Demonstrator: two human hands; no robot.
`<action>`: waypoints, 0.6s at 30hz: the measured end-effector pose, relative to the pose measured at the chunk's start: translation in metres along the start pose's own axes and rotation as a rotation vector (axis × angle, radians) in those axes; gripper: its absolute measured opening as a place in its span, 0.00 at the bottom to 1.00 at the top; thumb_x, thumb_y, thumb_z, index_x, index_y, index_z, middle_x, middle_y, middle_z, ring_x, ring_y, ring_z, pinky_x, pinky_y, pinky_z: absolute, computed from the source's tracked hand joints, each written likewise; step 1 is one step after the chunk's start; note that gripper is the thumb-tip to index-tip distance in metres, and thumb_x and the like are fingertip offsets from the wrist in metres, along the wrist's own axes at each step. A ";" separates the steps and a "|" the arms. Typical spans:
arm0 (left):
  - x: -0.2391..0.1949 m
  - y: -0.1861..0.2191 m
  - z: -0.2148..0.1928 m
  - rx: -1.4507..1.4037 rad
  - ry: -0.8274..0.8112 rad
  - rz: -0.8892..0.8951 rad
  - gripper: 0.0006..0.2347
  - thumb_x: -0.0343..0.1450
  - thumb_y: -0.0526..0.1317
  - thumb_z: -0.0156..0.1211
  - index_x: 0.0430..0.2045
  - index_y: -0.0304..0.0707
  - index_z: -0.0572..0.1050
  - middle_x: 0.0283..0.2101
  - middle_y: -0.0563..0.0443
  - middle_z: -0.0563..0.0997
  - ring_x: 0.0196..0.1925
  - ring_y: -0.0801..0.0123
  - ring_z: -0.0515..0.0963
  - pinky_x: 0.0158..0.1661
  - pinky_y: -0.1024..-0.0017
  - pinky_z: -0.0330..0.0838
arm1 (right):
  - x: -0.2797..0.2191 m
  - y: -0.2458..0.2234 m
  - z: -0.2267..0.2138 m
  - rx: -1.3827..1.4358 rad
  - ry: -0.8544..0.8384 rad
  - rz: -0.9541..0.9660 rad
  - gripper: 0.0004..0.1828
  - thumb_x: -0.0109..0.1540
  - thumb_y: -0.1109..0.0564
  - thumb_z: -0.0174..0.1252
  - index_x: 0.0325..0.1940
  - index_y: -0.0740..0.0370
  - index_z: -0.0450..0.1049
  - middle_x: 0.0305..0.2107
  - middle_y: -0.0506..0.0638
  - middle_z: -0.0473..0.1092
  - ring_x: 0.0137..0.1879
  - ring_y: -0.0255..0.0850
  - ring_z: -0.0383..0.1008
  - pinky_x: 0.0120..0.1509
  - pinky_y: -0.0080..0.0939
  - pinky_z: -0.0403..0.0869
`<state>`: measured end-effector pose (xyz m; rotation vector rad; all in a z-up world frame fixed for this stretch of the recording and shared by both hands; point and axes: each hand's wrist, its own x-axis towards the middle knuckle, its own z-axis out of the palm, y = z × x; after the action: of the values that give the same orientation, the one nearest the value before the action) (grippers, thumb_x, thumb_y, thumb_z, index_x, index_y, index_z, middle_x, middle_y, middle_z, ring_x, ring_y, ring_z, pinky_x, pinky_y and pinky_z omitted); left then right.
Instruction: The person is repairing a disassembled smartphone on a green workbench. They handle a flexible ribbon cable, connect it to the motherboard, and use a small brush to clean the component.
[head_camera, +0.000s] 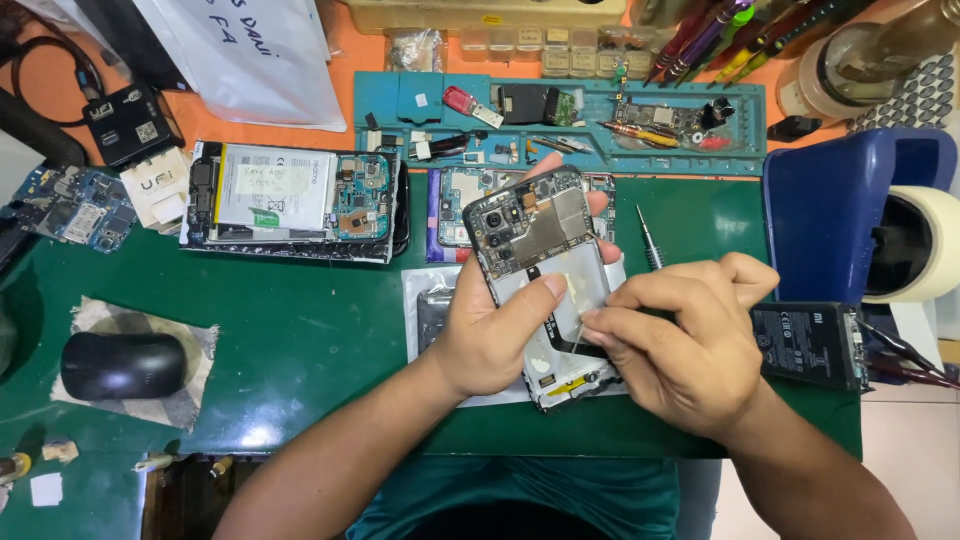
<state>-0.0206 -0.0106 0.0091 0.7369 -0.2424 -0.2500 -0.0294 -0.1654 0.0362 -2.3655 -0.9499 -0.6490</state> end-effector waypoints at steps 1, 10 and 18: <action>0.000 0.001 -0.001 -0.001 0.002 0.002 0.26 0.67 0.31 0.42 0.59 0.37 0.42 0.55 0.39 0.61 0.48 0.57 0.70 0.52 0.62 0.65 | 0.000 -0.001 0.001 0.001 -0.002 -0.002 0.04 0.56 0.54 0.52 0.30 0.52 0.72 0.29 0.44 0.65 0.33 0.38 0.62 0.44 0.43 0.48; 0.006 0.003 -0.005 -0.228 0.105 -0.024 0.27 0.66 0.26 0.39 0.59 0.42 0.43 0.55 0.38 0.59 0.46 0.57 0.68 0.40 0.52 0.70 | -0.001 -0.009 0.002 0.260 -0.017 0.072 0.06 0.58 0.55 0.43 0.30 0.56 0.64 0.28 0.45 0.70 0.33 0.37 0.67 0.45 0.39 0.50; 0.010 0.012 -0.014 -0.131 0.146 -0.093 0.27 0.64 0.28 0.41 0.58 0.45 0.45 0.54 0.42 0.62 0.45 0.57 0.69 0.40 0.54 0.72 | -0.004 -0.021 -0.005 0.582 0.010 0.133 0.04 0.58 0.58 0.42 0.27 0.52 0.57 0.21 0.43 0.72 0.24 0.32 0.70 0.50 0.41 0.53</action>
<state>-0.0051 0.0033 0.0087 0.6340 -0.0523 -0.2965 -0.0489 -0.1571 0.0429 -1.8814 -0.8296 -0.2790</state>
